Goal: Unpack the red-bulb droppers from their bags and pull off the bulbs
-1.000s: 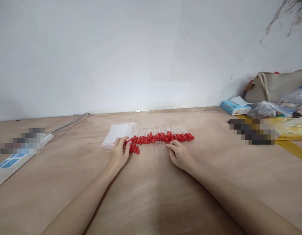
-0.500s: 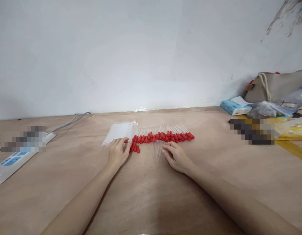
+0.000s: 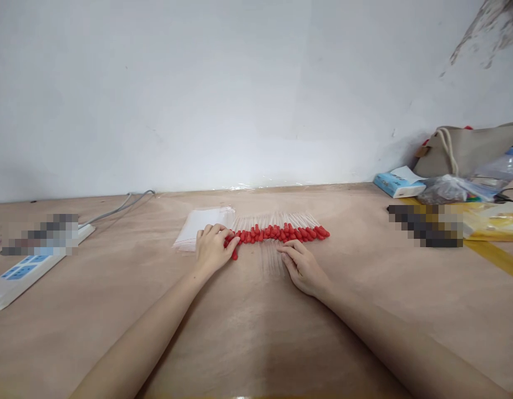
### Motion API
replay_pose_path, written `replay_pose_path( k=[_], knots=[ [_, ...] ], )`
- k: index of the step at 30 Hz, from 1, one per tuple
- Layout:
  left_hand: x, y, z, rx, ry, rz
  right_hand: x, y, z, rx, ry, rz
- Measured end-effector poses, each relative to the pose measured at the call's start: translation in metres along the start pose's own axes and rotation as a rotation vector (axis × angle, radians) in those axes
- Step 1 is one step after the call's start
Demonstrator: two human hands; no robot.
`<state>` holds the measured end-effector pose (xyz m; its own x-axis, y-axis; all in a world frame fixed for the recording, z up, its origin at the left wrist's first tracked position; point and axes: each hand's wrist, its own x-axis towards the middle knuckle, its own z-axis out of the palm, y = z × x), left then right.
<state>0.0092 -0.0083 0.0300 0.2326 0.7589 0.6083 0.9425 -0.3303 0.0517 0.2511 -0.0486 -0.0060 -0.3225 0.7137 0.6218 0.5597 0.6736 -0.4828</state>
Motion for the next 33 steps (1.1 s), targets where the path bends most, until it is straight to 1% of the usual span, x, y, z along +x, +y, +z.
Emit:
replay_pose_path(
  k=[3, 6, 8, 10, 12, 14, 16, 18, 19, 21, 24, 27, 33],
  knots=[
    [0.005, 0.000, 0.008, 0.000, -0.023, -0.016, -0.001, 0.003, 0.000, -0.027, 0.010, 0.025],
    [0.006, -0.001, 0.013, -0.019, -0.013, -0.031, -0.001, 0.004, 0.001, -0.039, 0.016, 0.045],
    [0.006, -0.001, 0.011, -0.031, 0.022, -0.065, 0.000, 0.004, 0.001, -0.041, 0.026, 0.048],
    [0.007, 0.002, 0.004, -0.040, 0.081, -0.103, 0.001, 0.003, 0.001, -0.044, 0.042, 0.049],
    [0.005, 0.007, -0.004, -0.072, 0.141, -0.098, 0.001, 0.002, 0.001, -0.057, 0.066, 0.047],
    [-0.001, 0.015, -0.011, -0.135, 0.158, -0.019, 0.001, 0.002, -0.001, -0.100, 0.120, 0.042],
    [-0.009, 0.024, -0.015, -0.208, 0.126, 0.111, 0.001, 0.002, -0.004, -0.176, 0.193, 0.019],
    [-0.020, 0.032, -0.015, -0.271, 0.086, 0.234, 0.001, 0.002, -0.008, -0.266, 0.226, -0.049],
    [-0.025, 0.034, -0.014, -0.296, 0.074, 0.277, 0.001, 0.002, -0.010, -0.309, 0.212, -0.092],
    [-0.032, 0.037, -0.011, -0.332, 0.066, 0.328, 0.001, 0.002, -0.012, -0.371, 0.142, -0.181],
    [-0.038, 0.036, -0.007, -0.359, 0.076, 0.353, 0.001, -0.001, -0.013, -0.384, 0.044, -0.253],
    [-0.039, 0.034, -0.007, -0.382, 0.071, 0.364, 0.002, -0.002, -0.011, -0.369, 0.008, -0.254],
    [-0.037, 0.039, -0.008, -0.373, 0.004, 0.387, 0.001, -0.001, -0.008, -0.362, -0.033, -0.263]
  ],
)
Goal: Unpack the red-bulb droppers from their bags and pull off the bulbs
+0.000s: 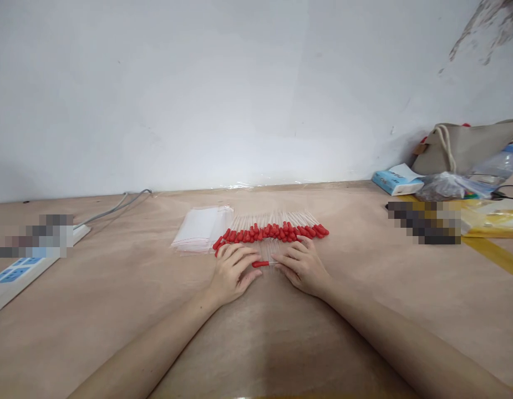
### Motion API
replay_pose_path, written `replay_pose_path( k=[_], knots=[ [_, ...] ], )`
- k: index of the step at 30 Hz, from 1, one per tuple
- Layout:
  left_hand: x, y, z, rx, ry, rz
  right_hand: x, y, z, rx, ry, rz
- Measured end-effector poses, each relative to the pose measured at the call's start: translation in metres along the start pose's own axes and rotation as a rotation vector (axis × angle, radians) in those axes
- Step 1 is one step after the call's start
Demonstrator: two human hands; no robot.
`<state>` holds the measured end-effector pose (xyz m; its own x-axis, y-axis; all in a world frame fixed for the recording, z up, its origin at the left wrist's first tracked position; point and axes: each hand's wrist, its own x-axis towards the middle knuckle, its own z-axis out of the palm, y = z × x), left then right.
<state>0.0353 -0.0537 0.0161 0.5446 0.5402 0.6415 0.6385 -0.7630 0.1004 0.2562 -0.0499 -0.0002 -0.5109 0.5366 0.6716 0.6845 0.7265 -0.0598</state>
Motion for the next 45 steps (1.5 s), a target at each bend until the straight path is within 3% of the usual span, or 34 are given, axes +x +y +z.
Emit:
replay_pose_path(
  k=[4, 10, 18, 33, 38, 41, 45],
  knots=[
    [0.001, 0.002, 0.004, 0.031, 0.002, 0.031, -0.001, -0.001, 0.000, 0.023, -0.013, -0.048],
    [-0.002, 0.003, 0.003, 0.051, -0.084, 0.016, -0.005, -0.002, -0.001, 0.049, -0.017, -0.090],
    [-0.003, 0.005, 0.004, 0.056, -0.062, 0.042, -0.005, -0.003, -0.001, 0.132, -0.005, -0.119],
    [-0.001, 0.005, -0.002, 0.034, -0.098, 0.001, -0.005, -0.002, -0.006, 0.133, -0.041, -0.096],
    [-0.016, -0.019, -0.014, 0.108, -0.017, -0.095, -0.014, 0.017, -0.009, 0.112, -0.002, 0.045],
    [-0.023, -0.026, -0.015, 0.022, 0.020, -0.102, -0.016, 0.023, -0.008, 0.072, -0.014, 0.089],
    [-0.018, -0.030, -0.015, -0.043, 0.181, -0.226, -0.015, 0.019, -0.004, 0.032, -0.029, 0.186]
  ],
)
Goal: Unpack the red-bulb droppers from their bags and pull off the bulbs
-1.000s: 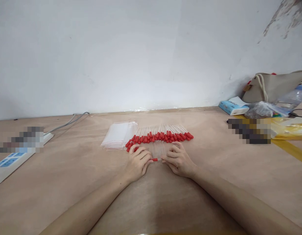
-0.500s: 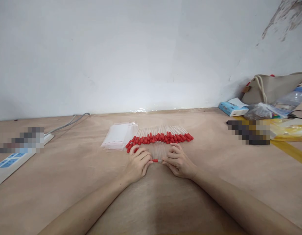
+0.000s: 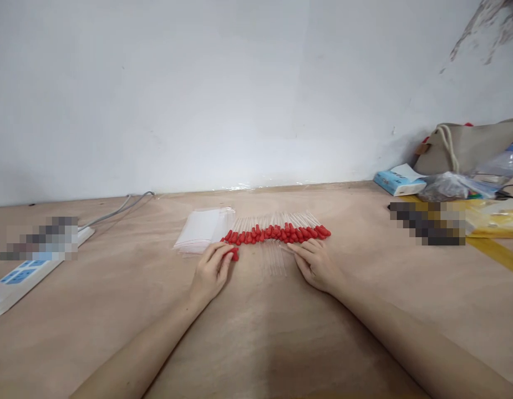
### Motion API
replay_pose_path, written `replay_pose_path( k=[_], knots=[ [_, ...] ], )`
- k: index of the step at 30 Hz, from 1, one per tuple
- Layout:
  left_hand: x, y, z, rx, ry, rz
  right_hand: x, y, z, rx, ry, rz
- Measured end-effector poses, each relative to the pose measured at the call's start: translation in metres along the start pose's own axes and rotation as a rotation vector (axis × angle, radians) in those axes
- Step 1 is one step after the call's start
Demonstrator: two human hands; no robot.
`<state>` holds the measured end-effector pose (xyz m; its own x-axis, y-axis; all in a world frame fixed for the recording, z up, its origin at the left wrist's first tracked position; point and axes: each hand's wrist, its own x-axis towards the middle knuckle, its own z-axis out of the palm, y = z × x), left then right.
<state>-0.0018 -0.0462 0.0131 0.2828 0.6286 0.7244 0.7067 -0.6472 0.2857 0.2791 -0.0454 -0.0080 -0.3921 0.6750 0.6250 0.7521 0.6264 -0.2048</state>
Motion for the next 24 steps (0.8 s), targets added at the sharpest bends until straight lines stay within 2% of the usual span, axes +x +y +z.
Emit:
replay_pose_path(
  k=[3, 6, 10, 17, 21, 24],
  knots=[
    [0.008, -0.008, -0.005, 0.080, 0.115, -0.126, 0.001, -0.002, 0.003, 0.001, 0.039, 0.077],
    [0.012, -0.022, -0.011, 0.126, 0.157, -0.199, 0.002, -0.005, 0.005, -0.008, 0.060, 0.096],
    [0.010, -0.035, -0.012, 0.175, 0.100, -0.206, 0.004, -0.012, 0.007, -0.015, 0.040, 0.089],
    [0.010, -0.039, -0.009, 0.234, -0.065, -0.152, 0.007, -0.022, 0.003, -0.061, -0.031, 0.057],
    [0.006, -0.038, -0.010, 0.217, -0.027, -0.161, 0.007, -0.023, -0.001, -0.044, -0.057, 0.030],
    [0.006, -0.034, -0.013, 0.304, 0.033, -0.197, 0.008, -0.023, -0.002, -0.033, -0.074, 0.019]
  ],
)
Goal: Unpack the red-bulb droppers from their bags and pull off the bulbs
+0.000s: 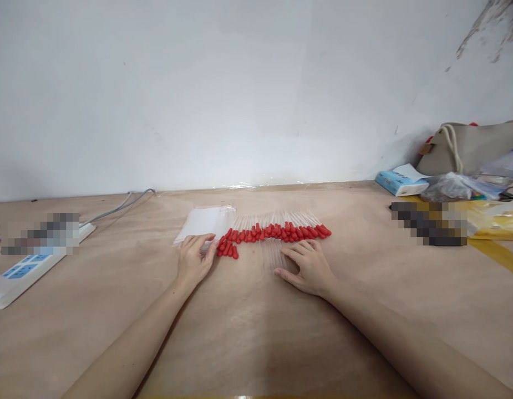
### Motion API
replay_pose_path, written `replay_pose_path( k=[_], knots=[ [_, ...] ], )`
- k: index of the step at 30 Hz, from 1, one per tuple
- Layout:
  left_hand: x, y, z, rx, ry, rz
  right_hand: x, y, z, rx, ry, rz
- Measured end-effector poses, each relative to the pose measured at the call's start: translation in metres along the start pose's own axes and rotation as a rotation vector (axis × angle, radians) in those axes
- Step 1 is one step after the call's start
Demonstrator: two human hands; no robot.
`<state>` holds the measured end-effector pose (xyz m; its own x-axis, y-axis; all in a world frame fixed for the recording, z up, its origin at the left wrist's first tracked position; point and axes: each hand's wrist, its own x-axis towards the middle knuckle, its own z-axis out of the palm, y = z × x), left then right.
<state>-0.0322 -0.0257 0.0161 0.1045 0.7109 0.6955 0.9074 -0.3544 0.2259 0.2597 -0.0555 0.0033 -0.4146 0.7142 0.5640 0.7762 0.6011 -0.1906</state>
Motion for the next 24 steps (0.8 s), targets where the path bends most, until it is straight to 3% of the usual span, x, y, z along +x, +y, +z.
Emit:
replay_pose_path(
  k=[3, 5, 11, 13, 18, 24],
  knots=[
    [0.010, 0.004, -0.005, 0.124, 0.040, -0.051, 0.000, 0.001, 0.000, -0.003, 0.010, -0.004],
    [0.024, 0.006, -0.006, 0.173, -0.002, -0.105, 0.000, 0.002, 0.000, 0.001, 0.019, -0.008],
    [0.067, 0.015, 0.010, 0.259, -0.482, -0.252, -0.001, 0.006, 0.001, 0.051, 0.007, -0.040],
    [0.074, 0.016, 0.019, 0.298, -0.572, -0.291, -0.001, 0.007, 0.001, 0.069, 0.002, -0.046],
    [0.082, 0.016, 0.034, 0.318, -0.666, -0.339, -0.002, 0.009, 0.003, 0.095, 0.009, -0.023],
    [0.088, 0.018, 0.037, 0.316, -0.719, -0.350, -0.001, 0.009, 0.003, 0.122, 0.011, 0.002]
  ],
)
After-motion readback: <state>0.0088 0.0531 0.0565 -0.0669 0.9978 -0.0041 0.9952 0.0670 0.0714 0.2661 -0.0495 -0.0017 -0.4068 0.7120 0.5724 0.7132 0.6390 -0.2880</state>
